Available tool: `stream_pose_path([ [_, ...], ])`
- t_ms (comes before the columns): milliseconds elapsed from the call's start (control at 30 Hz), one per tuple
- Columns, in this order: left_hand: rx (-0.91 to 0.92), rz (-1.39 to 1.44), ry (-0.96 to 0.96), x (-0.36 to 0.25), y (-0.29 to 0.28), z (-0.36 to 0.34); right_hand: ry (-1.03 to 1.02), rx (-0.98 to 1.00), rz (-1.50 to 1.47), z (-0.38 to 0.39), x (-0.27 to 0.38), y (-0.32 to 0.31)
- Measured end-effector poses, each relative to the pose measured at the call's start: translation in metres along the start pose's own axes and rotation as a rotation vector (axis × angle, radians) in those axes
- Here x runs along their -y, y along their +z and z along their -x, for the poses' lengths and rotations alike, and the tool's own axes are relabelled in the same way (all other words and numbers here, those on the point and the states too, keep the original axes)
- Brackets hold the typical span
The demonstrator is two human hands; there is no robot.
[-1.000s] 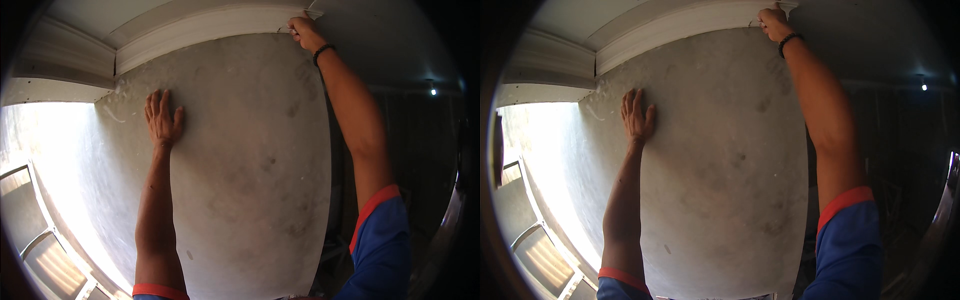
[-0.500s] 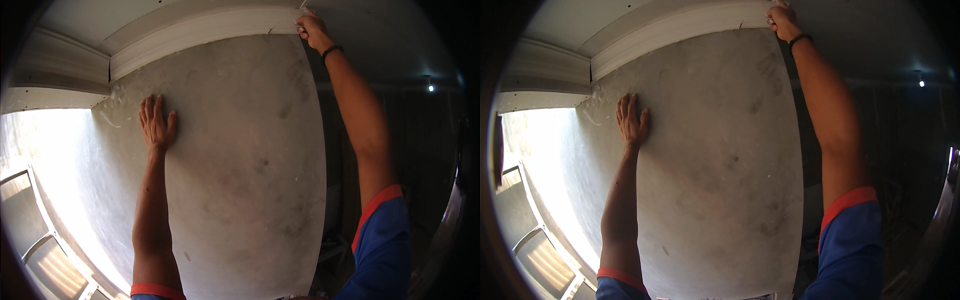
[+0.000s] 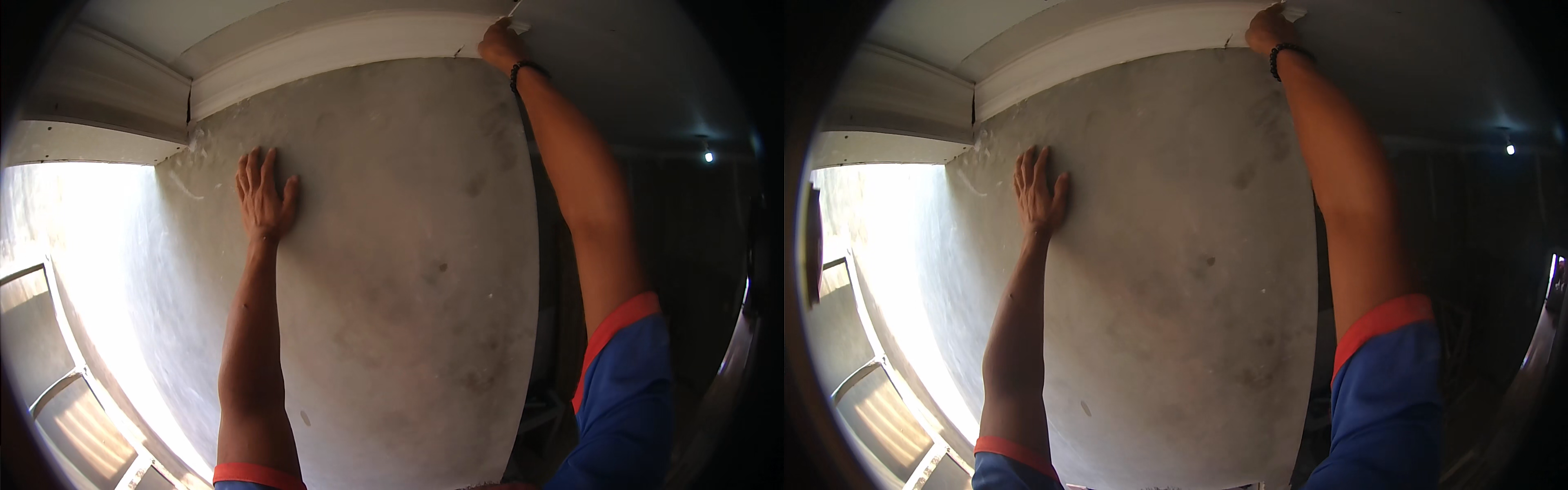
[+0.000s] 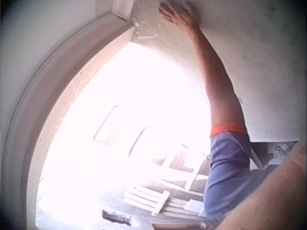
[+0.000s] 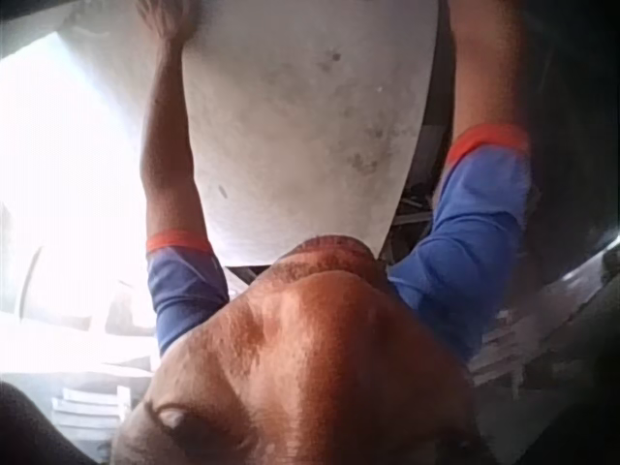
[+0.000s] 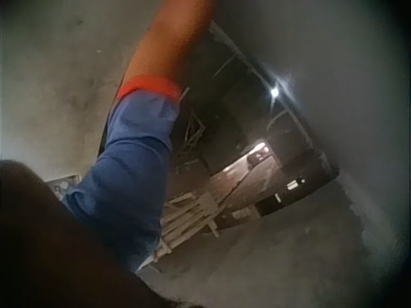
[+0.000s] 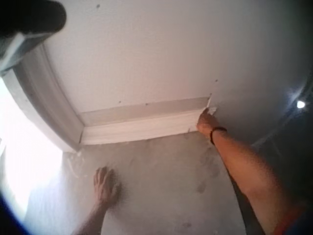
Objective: The person positions a length of white molding against the junction of a wall and ceiling, then applies a white filler paste along the top edge using their fingers to smooth the joint.
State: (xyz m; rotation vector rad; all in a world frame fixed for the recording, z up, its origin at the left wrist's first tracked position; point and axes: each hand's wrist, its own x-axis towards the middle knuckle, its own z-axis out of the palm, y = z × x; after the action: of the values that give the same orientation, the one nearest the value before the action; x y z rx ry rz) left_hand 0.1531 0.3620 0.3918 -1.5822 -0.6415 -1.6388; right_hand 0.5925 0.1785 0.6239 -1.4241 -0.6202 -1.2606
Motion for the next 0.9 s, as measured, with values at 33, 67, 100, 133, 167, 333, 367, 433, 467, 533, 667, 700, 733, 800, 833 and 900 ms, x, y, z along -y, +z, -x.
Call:
stream_pose_path([
  [33, 0.000, -0.003, 0.001, 0.001, 0.000, 0.001, -0.079, -0.007, 0.055, 0.001, -0.007, -0.002],
  [67, -0.002, -0.024, -0.013, 0.008, -0.005, 0.004, -0.168, 0.014, 0.098, 0.008, 0.005, -0.012],
  [100, -0.009, -0.044, -0.026, 0.014, -0.009, 0.007, -0.258, 0.026, 0.141, 0.016, 0.017, -0.026],
  [133, -0.019, -0.050, -0.022, 0.017, -0.011, 0.008, -0.342, 0.057, 0.195, 0.024, 0.026, -0.043],
  [167, -0.028, -0.055, -0.017, 0.020, -0.011, 0.009, -0.424, 0.088, 0.252, 0.031, 0.033, -0.057],
  [333, -0.046, 0.028, -0.008, 0.005, -0.002, 0.004, -0.068, 0.079, -0.210, 0.012, 0.016, -0.072],
  [367, -0.048, 0.037, -0.008, 0.004, -0.001, 0.004, 0.044, 0.232, -0.374, 0.008, 0.020, -0.074],
  [433, -0.054, 0.026, -0.021, 0.010, -0.008, 0.007, 0.202, 0.443, -0.761, 0.023, 0.058, -0.082],
  [467, -0.056, 0.026, -0.019, 0.011, -0.009, 0.007, 0.208, 0.468, -0.838, 0.027, 0.066, -0.080],
  [533, -0.050, 0.041, -0.021, 0.010, -0.010, 0.007, 0.218, 0.519, -0.989, 0.034, 0.084, -0.076],
  [667, -0.050, 0.096, -0.023, 0.010, -0.009, 0.008, 0.220, 0.512, -0.958, 0.049, 0.130, -0.064],
  [700, -0.058, 0.102, -0.020, 0.013, -0.010, 0.008, 0.173, 0.518, -0.957, 0.057, 0.144, -0.061],
  [733, -0.065, 0.108, -0.018, 0.015, -0.010, 0.009, 0.127, 0.524, -0.955, 0.064, 0.160, -0.059],
  [800, -0.065, 0.116, -0.027, 0.015, -0.010, 0.009, 0.051, 0.484, -0.812, 0.080, 0.192, -0.059],
  [833, -0.065, 0.124, -0.031, 0.015, -0.010, 0.009, 0.014, 0.462, -0.738, 0.089, 0.208, -0.059],
  [900, -0.067, 0.141, -0.037, 0.016, -0.012, 0.010, -0.060, 0.409, -0.690, 0.110, 0.246, -0.063],
])
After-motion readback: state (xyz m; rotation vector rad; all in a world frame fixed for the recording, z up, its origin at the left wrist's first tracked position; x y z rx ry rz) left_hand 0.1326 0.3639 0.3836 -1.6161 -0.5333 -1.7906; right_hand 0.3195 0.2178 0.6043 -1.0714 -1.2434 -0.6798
